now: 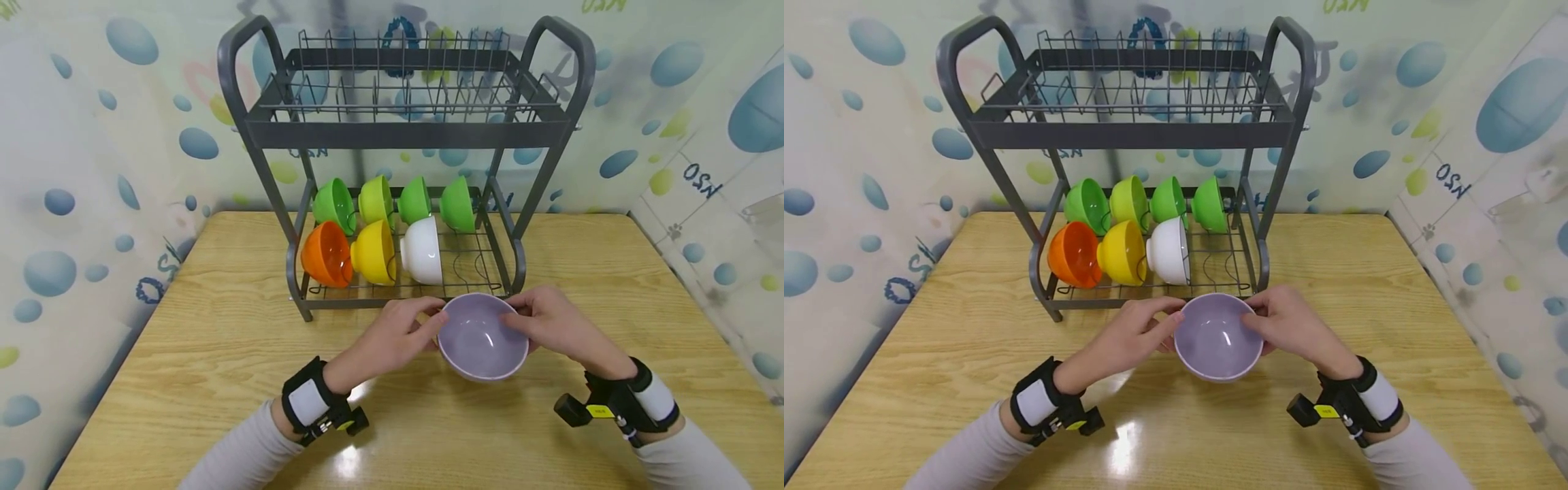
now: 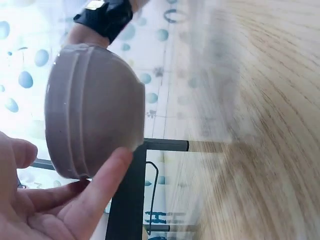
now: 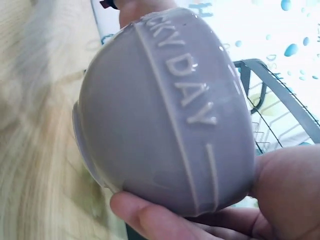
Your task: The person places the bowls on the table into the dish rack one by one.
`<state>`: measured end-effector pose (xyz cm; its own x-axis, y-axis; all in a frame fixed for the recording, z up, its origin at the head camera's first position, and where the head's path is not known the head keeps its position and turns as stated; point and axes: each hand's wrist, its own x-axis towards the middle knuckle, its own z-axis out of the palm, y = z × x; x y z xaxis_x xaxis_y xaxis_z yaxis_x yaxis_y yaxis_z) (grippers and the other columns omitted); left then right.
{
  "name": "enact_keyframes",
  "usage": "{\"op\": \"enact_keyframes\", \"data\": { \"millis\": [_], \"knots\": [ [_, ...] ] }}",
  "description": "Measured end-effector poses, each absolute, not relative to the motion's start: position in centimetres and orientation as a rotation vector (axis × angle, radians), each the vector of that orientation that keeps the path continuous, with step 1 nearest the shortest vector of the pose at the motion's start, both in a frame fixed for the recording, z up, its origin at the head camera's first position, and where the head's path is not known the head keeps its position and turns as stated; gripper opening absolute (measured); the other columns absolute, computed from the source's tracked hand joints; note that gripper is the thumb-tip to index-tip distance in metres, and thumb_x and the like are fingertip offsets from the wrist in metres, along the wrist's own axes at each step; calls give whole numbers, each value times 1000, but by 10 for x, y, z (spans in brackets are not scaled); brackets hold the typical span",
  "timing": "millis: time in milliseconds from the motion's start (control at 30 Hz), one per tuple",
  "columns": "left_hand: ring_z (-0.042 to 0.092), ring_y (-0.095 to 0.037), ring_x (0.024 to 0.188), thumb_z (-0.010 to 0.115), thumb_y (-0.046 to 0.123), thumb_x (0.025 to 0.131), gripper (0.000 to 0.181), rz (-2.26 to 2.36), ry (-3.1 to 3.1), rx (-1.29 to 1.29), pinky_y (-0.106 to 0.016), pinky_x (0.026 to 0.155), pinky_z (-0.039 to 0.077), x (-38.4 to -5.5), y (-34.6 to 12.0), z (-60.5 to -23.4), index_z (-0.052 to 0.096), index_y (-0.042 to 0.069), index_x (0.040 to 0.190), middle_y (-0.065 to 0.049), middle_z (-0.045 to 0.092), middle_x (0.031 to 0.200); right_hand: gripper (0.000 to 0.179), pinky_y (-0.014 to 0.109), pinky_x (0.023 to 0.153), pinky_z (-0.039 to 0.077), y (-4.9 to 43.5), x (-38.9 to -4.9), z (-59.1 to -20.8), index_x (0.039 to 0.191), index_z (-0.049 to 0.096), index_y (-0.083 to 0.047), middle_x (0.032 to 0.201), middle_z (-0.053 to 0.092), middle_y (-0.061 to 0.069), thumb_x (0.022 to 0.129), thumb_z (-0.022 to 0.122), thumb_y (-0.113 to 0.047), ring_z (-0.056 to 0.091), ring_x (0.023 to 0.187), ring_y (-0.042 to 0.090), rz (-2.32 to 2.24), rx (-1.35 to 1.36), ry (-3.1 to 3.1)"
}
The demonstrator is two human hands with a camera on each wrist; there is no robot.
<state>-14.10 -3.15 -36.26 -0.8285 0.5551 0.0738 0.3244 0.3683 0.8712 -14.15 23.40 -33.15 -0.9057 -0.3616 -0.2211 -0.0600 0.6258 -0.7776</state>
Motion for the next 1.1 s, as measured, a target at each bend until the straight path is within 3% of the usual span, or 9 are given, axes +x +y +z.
{"op": "enact_keyframes", "data": {
  "millis": [233,433,567,733,1100],
  "knots": [
    [70,-23,63,50,48,95,49,1360,2316,622,-32,57,56,-139,-31,-361,57,13,128,-9,68,108,35,34,53,57,226,-143,-338,116,64,9,86,72,15,89,61,-13,68,65,18,-1191,-351,2475],
    [69,-22,60,60,39,91,42,1347,2334,602,-31,53,55,-139,-30,-367,57,12,124,-12,68,109,34,33,53,57,219,-143,-339,115,65,7,88,71,15,89,61,-15,68,65,18,-1202,-366,2462],
    [68,-20,71,65,21,86,40,1327,2375,590,-29,51,55,-140,-28,-370,57,7,123,-16,66,112,34,34,53,57,214,-143,-340,115,65,6,87,71,15,89,62,-15,68,64,18,-1200,-370,2461],
    [64,-23,92,63,4,80,44,1294,2443,583,-24,55,54,-142,-29,-372,58,5,124,-15,65,115,35,35,52,56,210,-143,-341,116,66,5,87,72,15,89,63,-17,67,61,18,-1197,-382,2470],
    [63,-22,99,57,-1,80,43,1347,2464,595,-25,64,56,-145,-32,-374,62,7,122,-12,67,116,42,37,55,57,211,-142,-339,115,66,2,86,71,11,90,64,-32,67,61,21,-1207,-428,2411]
  ]
}}
